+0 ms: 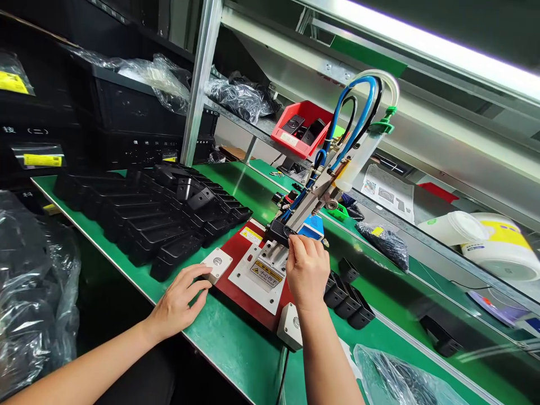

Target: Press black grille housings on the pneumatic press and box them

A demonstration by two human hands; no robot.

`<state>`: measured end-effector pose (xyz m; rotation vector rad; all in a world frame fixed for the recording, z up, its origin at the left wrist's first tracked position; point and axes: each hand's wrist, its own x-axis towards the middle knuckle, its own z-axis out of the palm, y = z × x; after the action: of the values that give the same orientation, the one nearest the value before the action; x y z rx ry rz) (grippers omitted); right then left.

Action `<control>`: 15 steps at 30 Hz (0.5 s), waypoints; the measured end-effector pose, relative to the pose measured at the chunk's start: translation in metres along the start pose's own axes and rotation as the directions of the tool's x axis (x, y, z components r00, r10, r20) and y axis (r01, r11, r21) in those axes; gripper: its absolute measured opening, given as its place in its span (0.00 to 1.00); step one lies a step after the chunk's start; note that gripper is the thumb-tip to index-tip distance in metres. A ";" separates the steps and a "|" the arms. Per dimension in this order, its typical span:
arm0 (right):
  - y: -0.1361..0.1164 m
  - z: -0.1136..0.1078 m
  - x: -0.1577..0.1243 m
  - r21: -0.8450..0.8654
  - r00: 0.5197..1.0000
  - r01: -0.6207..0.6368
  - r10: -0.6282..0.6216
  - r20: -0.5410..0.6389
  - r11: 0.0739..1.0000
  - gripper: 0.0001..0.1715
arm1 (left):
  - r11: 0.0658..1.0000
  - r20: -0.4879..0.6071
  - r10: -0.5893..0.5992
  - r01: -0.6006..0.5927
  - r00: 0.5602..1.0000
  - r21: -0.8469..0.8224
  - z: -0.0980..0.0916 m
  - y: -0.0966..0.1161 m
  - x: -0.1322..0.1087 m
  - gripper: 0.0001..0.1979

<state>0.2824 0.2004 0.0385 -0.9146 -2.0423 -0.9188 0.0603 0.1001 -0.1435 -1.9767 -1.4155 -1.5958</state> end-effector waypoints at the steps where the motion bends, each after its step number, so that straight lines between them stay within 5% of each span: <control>1: -0.001 -0.002 0.000 -0.032 1.000 -0.003 0.003 0.002 0.999 0.11 | 1.000 0.001 0.000 0.000 1.000 -0.001 0.000 0.000 0.000 0.10; 6: -0.006 -0.009 0.006 -0.175 0.999 -0.002 0.008 0.031 0.985 0.13 | 1.000 -0.001 -0.002 0.002 1.000 -0.001 0.000 0.000 0.001 0.10; 15: -0.001 -0.004 0.011 -0.189 0.996 -0.060 0.073 0.059 0.980 0.14 | 1.000 -0.018 0.006 -0.006 1.000 0.000 0.001 0.000 0.002 0.09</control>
<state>0.2773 0.2001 0.0494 -1.1200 -1.9912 -1.0701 0.0606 0.1015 -0.1422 -1.9594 -1.4021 -1.6067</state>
